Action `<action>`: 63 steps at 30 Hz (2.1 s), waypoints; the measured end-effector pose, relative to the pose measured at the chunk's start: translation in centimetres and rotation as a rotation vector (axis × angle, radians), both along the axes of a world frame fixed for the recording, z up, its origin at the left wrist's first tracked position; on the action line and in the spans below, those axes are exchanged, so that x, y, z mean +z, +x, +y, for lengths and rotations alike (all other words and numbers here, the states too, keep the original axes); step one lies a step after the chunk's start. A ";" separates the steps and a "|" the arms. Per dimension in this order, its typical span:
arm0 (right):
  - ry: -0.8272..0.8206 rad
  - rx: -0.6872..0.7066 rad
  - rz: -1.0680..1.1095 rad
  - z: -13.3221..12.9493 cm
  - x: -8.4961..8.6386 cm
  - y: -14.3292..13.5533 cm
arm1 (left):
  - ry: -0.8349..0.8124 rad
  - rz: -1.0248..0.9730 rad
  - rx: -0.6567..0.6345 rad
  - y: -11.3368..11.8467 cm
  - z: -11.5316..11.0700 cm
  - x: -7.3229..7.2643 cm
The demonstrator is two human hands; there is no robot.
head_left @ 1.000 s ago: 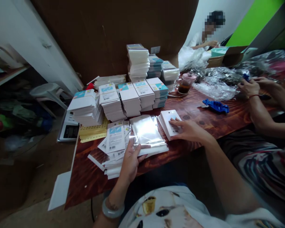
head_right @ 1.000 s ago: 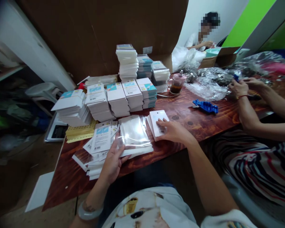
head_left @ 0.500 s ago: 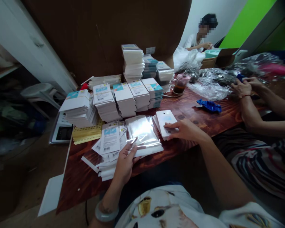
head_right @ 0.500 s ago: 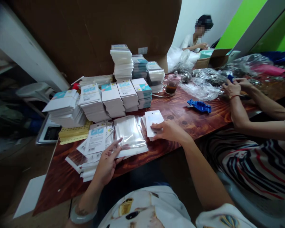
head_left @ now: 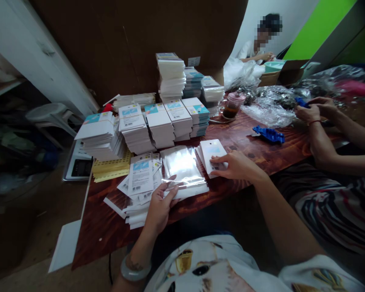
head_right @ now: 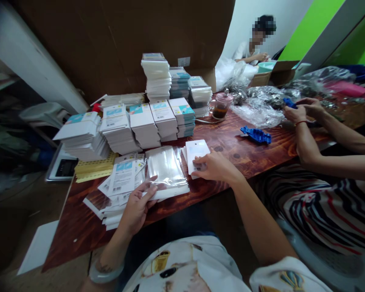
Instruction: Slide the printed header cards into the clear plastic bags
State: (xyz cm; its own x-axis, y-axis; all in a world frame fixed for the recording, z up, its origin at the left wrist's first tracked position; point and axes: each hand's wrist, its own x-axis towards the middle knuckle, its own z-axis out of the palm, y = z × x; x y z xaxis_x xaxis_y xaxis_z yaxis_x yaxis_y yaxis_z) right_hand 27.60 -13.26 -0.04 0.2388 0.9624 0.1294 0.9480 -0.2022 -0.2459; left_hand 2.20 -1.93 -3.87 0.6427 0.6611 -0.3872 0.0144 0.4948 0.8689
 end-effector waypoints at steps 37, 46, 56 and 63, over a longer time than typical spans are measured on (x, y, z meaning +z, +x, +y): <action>0.119 0.117 -0.178 -0.8 -1.4 -0.9 | -0.022 -0.004 0.020 -0.1 -0.1 0.5; 0.013 0.121 -0.288 -0.1 -0.6 -2.0 | -0.015 -0.020 0.006 -0.2 -0.1 0.3; 0.611 0.320 -0.078 -4.6 -0.7 -6.4 | -0.018 -0.060 0.045 -0.2 -0.1 -0.1; 0.461 0.561 -0.083 -5.1 -1.2 -12.9 | 0.005 -0.122 0.091 0.0 -0.3 -0.5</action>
